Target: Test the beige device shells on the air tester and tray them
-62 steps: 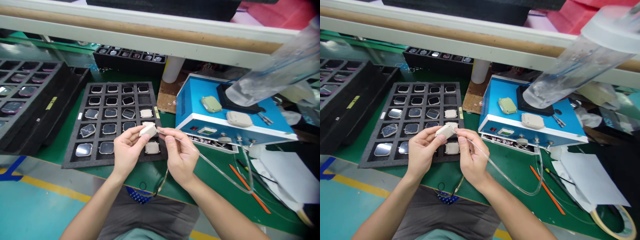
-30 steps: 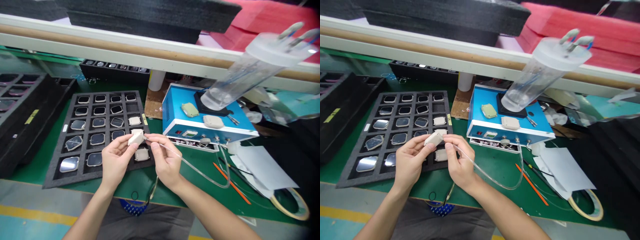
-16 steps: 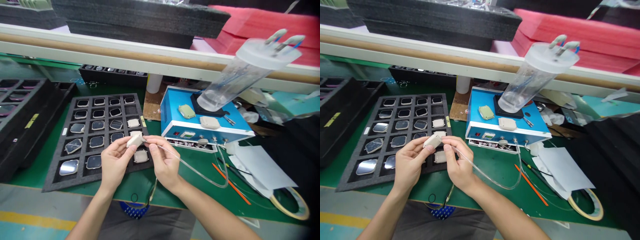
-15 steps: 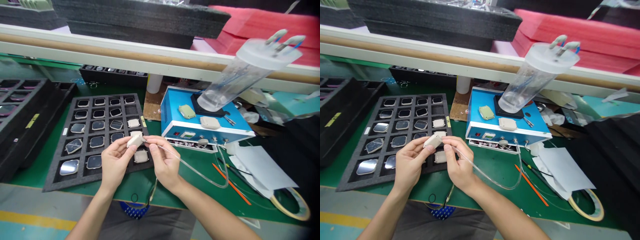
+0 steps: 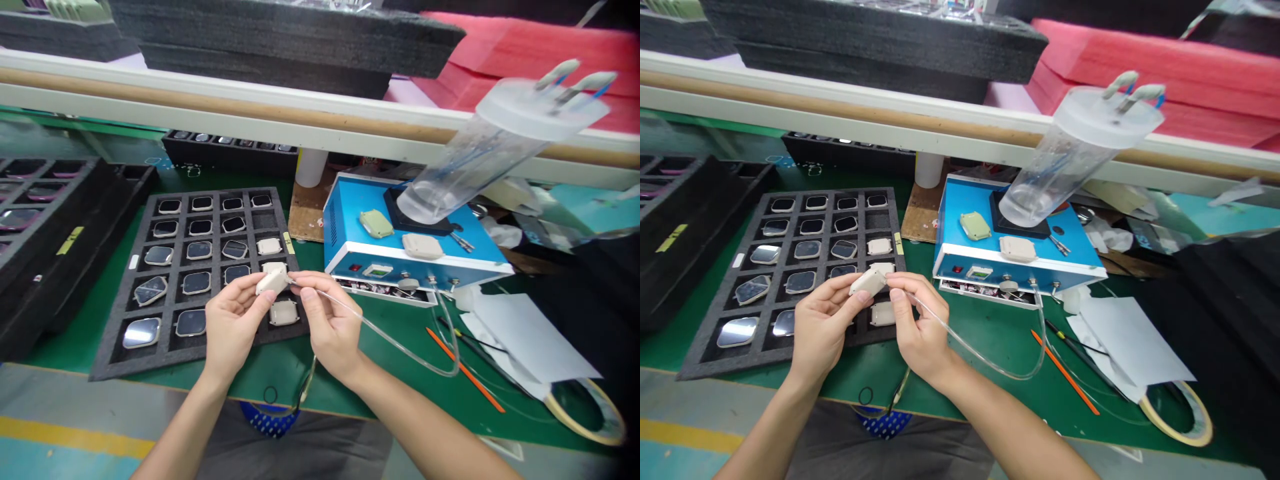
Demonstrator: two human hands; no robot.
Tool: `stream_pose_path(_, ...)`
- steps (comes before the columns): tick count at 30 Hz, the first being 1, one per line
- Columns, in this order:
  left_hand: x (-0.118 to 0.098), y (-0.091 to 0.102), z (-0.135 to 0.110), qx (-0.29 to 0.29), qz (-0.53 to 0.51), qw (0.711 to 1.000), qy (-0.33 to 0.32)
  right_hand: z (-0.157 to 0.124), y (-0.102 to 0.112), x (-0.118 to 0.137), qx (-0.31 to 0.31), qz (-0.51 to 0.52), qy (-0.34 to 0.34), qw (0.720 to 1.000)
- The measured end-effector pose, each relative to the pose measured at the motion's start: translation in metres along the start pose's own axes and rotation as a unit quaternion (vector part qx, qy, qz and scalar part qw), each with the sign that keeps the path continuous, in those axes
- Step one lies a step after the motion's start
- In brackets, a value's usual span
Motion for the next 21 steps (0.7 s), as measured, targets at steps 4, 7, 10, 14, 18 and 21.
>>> stream_pose_path(4,0.0001,0.0002,0.0004,-0.002,0.0,1.0,-0.002,0.0001,-0.0002,0.0003,0.001,0.002,-0.005,1.0)
stream_pose_path(7,0.0005,0.0001,0.0005,-0.001,0.0,1.0,-0.002,0.0012,-0.0003,0.0,0.001,0.004,-0.003,1.0)
stream_pose_path(10,0.0011,0.0,0.0006,-0.001,0.001,1.0,-0.004,0.0018,-0.0004,-0.0003,0.003,0.005,-0.001,1.0)
stream_pose_path(14,0.0017,0.0007,0.0007,-0.001,0.001,1.0,-0.006,0.0008,-0.0001,-0.0003,0.004,0.006,0.002,1.0)
stream_pose_path(18,0.001,0.0011,0.0008,0.0,0.002,1.0,-0.002,0.0005,-0.0001,-0.0012,0.003,0.009,0.006,1.0)
stream_pose_path(21,-0.0002,0.0005,0.0016,-0.001,0.003,1.0,-0.006,0.0014,-0.0009,-0.0019,0.003,0.015,0.006,1.0)
Point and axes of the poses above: each hand's wrist, its own z-axis towards the middle knuckle, its own y-axis out of the back of the hand, x = y × z, the point moved 2 cm from there along z, towards the middle knuckle, and after that the axes turned 6 degrees about z, right-handed, at the moved point
